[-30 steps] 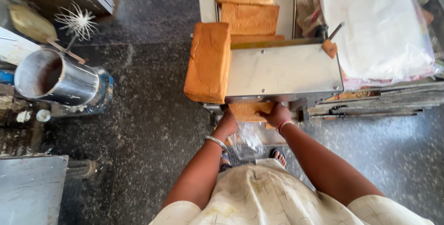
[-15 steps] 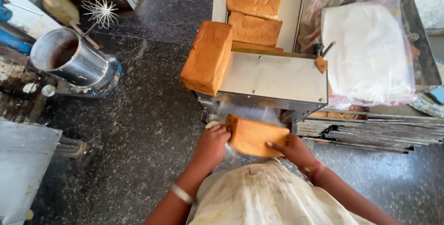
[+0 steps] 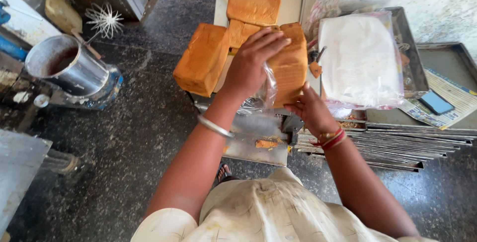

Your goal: The person slices loaves of bread using a machine and places the slices into plastic bags. They move the bagged bread to a storage area and retrieve more whole loaves from a table.

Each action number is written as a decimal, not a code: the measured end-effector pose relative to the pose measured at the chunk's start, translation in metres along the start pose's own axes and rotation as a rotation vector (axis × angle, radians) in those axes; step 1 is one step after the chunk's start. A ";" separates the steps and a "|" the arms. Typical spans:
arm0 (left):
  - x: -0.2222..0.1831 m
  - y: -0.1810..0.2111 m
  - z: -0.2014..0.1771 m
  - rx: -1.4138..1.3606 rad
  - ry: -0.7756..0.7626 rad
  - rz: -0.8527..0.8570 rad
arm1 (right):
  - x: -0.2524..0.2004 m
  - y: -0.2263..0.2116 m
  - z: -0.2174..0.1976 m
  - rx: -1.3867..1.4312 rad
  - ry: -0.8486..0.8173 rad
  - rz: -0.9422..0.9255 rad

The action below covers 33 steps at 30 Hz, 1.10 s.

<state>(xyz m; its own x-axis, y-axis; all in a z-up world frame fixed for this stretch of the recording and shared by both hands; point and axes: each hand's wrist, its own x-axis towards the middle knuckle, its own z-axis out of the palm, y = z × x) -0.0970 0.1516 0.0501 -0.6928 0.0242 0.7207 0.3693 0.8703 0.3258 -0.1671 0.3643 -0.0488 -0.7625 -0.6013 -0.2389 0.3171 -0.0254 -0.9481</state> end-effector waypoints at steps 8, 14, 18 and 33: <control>0.003 -0.022 0.012 -0.230 -0.079 -0.032 | -0.017 0.016 0.005 -0.463 0.001 -0.377; 0.006 -0.022 -0.005 -0.048 -0.029 0.060 | 0.008 -0.005 0.029 -0.706 0.214 -0.207; 0.004 -0.019 -0.050 -0.190 0.047 -0.043 | -0.029 -0.037 0.067 -0.675 0.410 -0.697; 0.038 -0.077 -0.085 -0.385 0.452 -0.211 | 0.020 -0.111 0.099 -0.800 0.846 -1.228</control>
<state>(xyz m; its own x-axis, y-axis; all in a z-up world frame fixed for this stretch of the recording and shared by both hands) -0.0991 0.0438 0.1039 -0.4762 -0.4121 0.7768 0.5083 0.5918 0.6256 -0.1619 0.2762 0.0728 -0.4741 0.0365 0.8797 -0.7908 0.4217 -0.4437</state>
